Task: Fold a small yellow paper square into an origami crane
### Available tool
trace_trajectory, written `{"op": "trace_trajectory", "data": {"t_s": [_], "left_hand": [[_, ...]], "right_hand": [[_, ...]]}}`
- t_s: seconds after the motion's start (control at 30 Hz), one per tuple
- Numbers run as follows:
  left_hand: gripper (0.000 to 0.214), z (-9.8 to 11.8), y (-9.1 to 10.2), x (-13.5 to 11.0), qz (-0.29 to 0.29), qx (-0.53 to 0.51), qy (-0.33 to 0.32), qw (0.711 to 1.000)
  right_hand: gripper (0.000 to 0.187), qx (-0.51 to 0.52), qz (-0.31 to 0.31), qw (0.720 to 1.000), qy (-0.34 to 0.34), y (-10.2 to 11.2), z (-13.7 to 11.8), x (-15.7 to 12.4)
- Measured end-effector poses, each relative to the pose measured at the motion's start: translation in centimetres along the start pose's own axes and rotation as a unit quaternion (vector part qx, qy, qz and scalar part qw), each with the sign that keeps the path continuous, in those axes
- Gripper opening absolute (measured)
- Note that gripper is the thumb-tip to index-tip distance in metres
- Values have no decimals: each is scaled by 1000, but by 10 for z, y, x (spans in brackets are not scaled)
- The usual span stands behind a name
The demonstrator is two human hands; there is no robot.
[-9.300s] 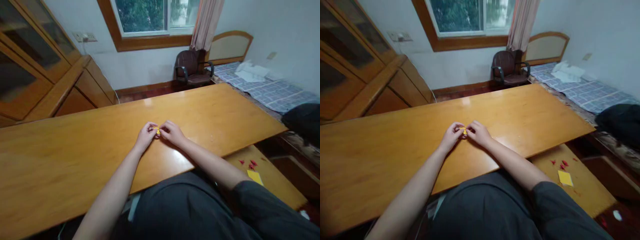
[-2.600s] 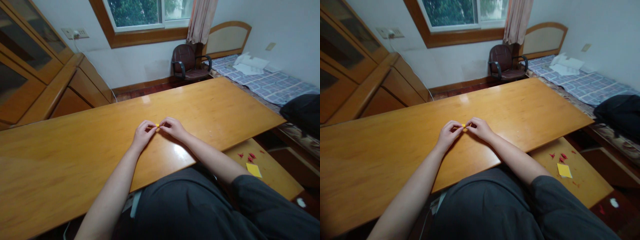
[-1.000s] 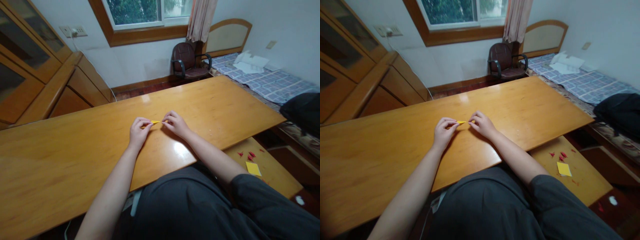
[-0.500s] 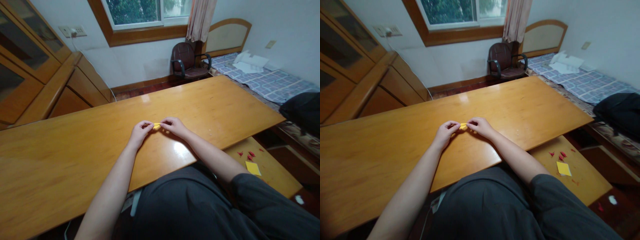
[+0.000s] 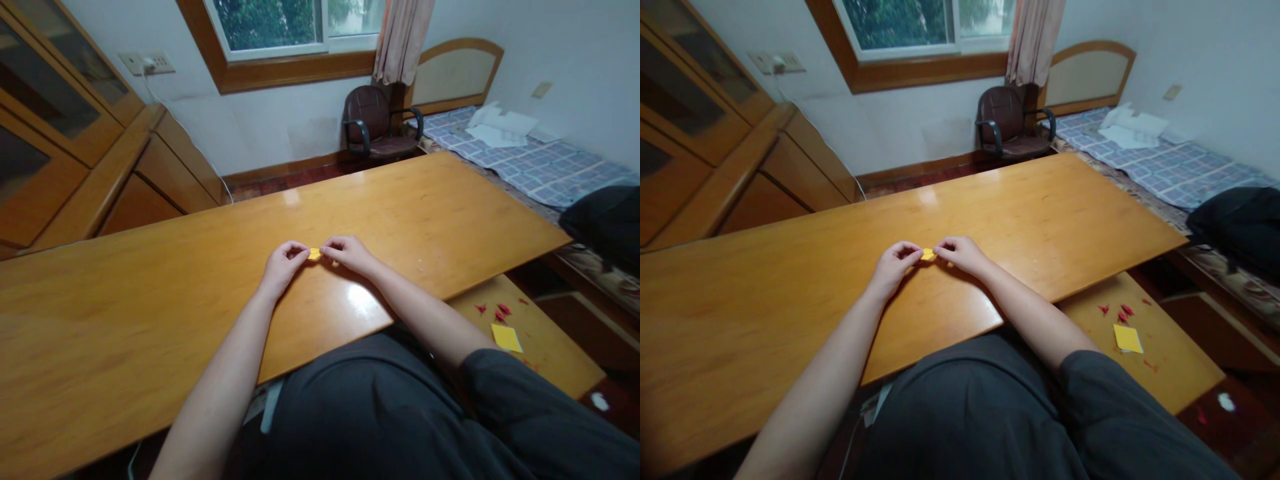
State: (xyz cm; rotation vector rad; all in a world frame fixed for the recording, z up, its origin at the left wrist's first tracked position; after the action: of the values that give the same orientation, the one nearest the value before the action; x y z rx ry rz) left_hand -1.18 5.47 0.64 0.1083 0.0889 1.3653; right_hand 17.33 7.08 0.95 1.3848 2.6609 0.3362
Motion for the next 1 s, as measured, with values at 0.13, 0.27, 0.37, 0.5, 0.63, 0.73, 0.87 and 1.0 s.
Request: {"op": "trace_trajectory", "data": {"t_s": [0.13, 0.27, 0.37, 0.5, 0.63, 0.73, 0.87, 1.0], "left_hand": [[28, 6, 1, -2, 8, 22, -46, 999], [19, 25, -5, -11, -8, 113, -154, 982], [15, 30, -12, -15, -28, 153, -185, 970], [13, 31, -13, -17, -15, 182, -195, 964], [14, 33, -12, -18, -13, 183, -204, 961], [14, 36, -12, -19, -12, 184, -209, 960], [15, 40, -12, -20, -3, 192, -207, 959], [13, 43, -10, -20, 9, 199, -217, 956]], "right_hand": [[36, 17, 1, 1000, 2, 2, 2, 2], [36, 72, 10, 997, 6, 4, 3, 3], [36, 107, 9, 994, 10, 5, 1, 3], [37, 123, 6, 992, 1, 4, -1, 1], [36, 132, -7, 991, 2, 2, -2, 1], [35, 138, -13, 990, 2, 2, -2, 2], [34, 134, -12, 991, 7, 1, 0, 1], [37, 138, -5, 990, 37, -2, 1, -1]]}}
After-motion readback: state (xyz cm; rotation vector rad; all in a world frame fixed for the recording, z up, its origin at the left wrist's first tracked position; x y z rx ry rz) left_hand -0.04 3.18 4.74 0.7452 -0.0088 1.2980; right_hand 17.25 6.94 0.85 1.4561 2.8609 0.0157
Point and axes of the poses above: each hand's wrist, its own x-axis towards the middle knuckle, its own y-axis out of the back of the hand, z = x × y, the point moved 5 cm from there along x, towards the middle knuckle, and after that the axes turned 11 degrees about -z, right-handed, at the moved point
